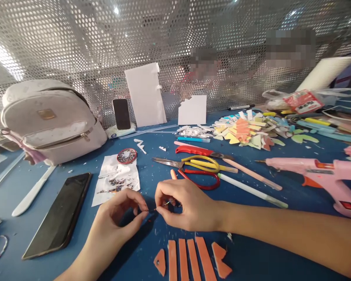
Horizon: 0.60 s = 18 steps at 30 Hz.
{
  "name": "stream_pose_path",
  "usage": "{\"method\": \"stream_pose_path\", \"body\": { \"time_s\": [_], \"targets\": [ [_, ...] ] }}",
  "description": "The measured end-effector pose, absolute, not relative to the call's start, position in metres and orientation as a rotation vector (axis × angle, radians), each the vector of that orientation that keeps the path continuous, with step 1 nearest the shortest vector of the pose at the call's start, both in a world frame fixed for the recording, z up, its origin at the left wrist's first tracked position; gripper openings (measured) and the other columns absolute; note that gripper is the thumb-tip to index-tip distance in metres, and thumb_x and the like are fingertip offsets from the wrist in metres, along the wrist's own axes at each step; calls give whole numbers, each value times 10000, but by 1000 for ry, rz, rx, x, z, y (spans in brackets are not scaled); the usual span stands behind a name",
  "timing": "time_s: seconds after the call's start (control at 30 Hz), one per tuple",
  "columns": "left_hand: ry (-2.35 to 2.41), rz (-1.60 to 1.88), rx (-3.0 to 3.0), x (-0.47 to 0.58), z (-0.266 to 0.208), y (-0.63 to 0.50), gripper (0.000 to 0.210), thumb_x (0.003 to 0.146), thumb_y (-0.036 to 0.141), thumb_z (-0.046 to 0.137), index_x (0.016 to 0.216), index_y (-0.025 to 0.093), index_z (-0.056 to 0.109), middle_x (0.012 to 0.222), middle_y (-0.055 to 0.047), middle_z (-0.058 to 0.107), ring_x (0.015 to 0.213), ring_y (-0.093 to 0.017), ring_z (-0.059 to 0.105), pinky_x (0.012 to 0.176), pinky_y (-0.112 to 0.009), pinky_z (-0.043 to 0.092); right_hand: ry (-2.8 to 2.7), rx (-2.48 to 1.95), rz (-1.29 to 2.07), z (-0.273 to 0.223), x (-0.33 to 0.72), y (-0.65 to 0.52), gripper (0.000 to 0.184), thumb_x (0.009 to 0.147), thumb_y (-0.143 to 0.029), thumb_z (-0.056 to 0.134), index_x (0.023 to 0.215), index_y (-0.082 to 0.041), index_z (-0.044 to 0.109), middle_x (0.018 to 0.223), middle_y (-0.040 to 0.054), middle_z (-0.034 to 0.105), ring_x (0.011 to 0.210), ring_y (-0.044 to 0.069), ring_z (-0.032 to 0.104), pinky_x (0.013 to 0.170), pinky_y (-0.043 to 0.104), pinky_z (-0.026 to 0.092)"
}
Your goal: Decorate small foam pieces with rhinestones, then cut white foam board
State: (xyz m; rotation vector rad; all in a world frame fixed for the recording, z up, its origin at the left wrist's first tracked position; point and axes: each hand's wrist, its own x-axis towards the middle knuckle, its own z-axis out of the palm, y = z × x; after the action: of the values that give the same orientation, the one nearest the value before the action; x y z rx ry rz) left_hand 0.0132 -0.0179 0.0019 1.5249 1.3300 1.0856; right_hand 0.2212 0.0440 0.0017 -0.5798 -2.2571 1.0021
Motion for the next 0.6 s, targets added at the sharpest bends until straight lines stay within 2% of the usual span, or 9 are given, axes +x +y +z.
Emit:
{"method": "stream_pose_path", "body": {
  "time_s": [0.23, 0.6],
  "targets": [
    [1340, 1055, 1575, 12, 3, -17, 55, 771, 182, 689, 812, 215, 673, 780, -24, 667, 778, -184, 652, 708, -285, 555, -2286, -612, 972, 3, 221, 45, 113, 854, -144, 602, 806, -205, 521, 749, -41, 581, 649, 107, 538, 799, 293, 476],
    [1323, 1095, 1515, 14, 0, -19, 120, 792, 170, 687, 885, 245, 688, 807, 6, 690, 794, -157, 647, 743, -249, 536, -2291, -613, 957, 1, 220, 45, 96, 854, -150, 599, 809, -198, 530, 751, -28, 588, 645, 106, 530, 609, 212, 414]
  ]
}}
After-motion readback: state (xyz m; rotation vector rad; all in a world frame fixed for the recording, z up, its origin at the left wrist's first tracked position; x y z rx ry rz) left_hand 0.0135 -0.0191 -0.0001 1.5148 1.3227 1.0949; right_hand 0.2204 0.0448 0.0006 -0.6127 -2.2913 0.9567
